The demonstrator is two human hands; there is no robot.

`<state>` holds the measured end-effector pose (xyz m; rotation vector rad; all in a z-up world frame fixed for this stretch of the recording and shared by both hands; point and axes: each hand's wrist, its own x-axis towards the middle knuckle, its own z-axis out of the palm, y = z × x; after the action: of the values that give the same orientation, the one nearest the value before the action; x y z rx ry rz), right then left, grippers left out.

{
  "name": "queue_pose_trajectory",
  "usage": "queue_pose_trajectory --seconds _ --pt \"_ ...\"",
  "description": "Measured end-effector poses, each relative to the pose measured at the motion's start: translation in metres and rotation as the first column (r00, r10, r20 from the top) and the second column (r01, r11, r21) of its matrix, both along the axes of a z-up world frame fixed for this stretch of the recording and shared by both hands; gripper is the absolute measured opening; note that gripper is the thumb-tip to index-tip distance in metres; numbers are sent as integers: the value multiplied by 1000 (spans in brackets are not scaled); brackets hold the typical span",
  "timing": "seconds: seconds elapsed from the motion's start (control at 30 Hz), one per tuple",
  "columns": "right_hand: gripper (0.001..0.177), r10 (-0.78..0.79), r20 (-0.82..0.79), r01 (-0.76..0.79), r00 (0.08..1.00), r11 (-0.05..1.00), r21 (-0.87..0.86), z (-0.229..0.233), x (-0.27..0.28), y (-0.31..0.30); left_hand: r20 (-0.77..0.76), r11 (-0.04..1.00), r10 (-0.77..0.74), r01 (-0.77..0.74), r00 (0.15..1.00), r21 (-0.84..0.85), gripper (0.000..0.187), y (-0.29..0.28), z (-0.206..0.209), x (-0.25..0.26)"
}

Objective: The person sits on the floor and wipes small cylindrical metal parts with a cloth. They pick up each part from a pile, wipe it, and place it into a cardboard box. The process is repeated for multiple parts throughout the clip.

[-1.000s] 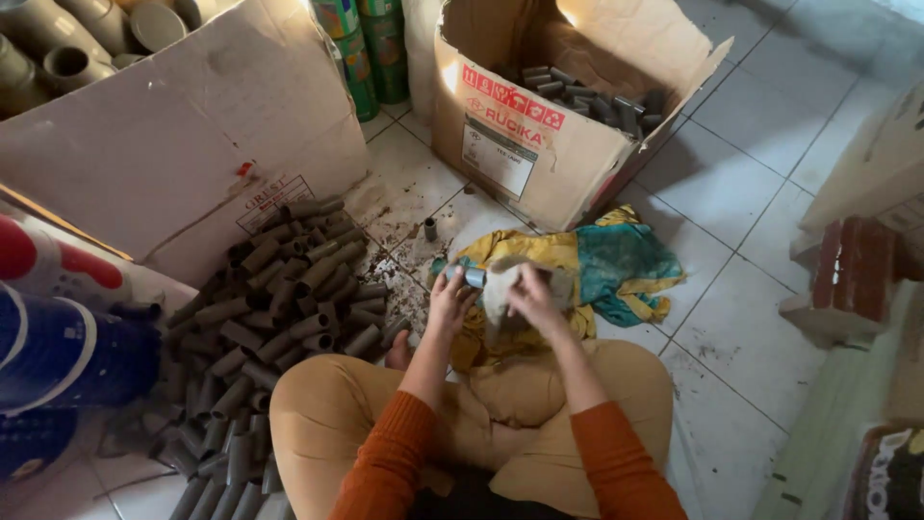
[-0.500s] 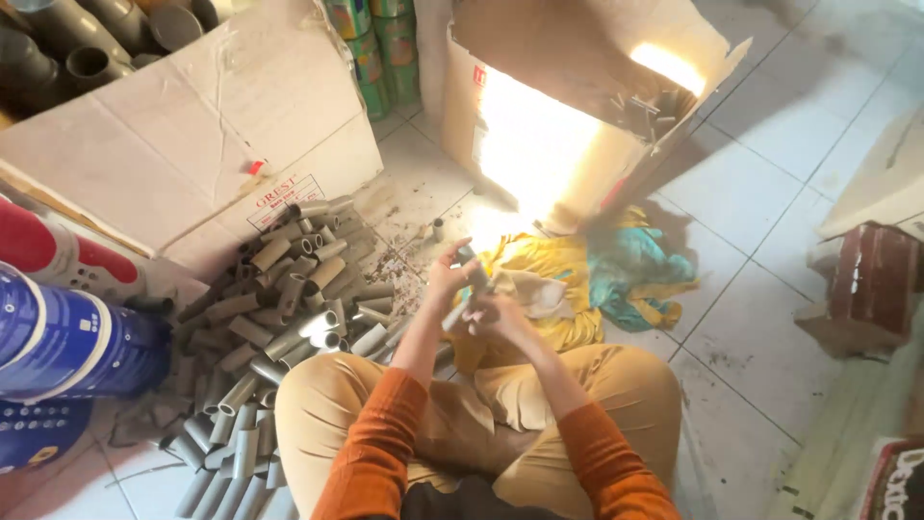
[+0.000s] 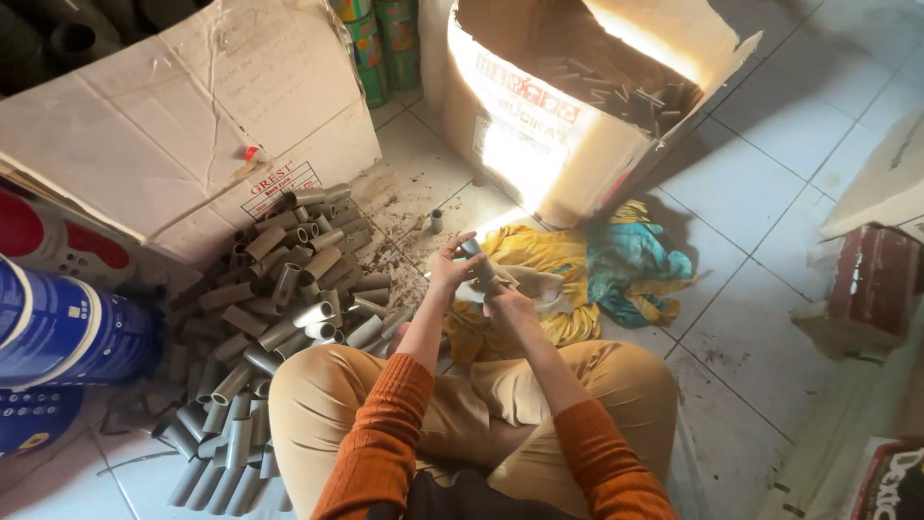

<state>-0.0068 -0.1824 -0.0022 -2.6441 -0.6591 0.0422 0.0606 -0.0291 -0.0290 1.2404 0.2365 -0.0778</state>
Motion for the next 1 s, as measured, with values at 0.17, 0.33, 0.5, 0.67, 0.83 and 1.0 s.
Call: queue_pose_trajectory --seconds 0.17,0.33,0.5,0.67,0.83,1.0 --pt "8 13 270 -2 963 999 -43 41 -5 10 -226 923 292 -212 929 321 61 10 -21 12" --pt "29 -46 287 -2 957 986 166 17 12 -21 -431 836 427 -529 795 -147 37 20 -37 5" --pt "46 -159 443 -36 882 915 401 15 19 -29 -461 849 365 -493 809 -191 25 19 -32 -16" --pt "46 -79 556 -177 828 902 393 20 14 -4 -412 938 276 -336 868 -81 41 0 8 -41" --pt "37 -94 349 -47 932 927 373 9 16 -2 -389 950 233 -295 891 -106 32 -12 -13 -33" --pt "33 -124 357 -40 926 907 419 -3 23 -12 -364 932 264 -333 893 -141 35 -34 59 -58"
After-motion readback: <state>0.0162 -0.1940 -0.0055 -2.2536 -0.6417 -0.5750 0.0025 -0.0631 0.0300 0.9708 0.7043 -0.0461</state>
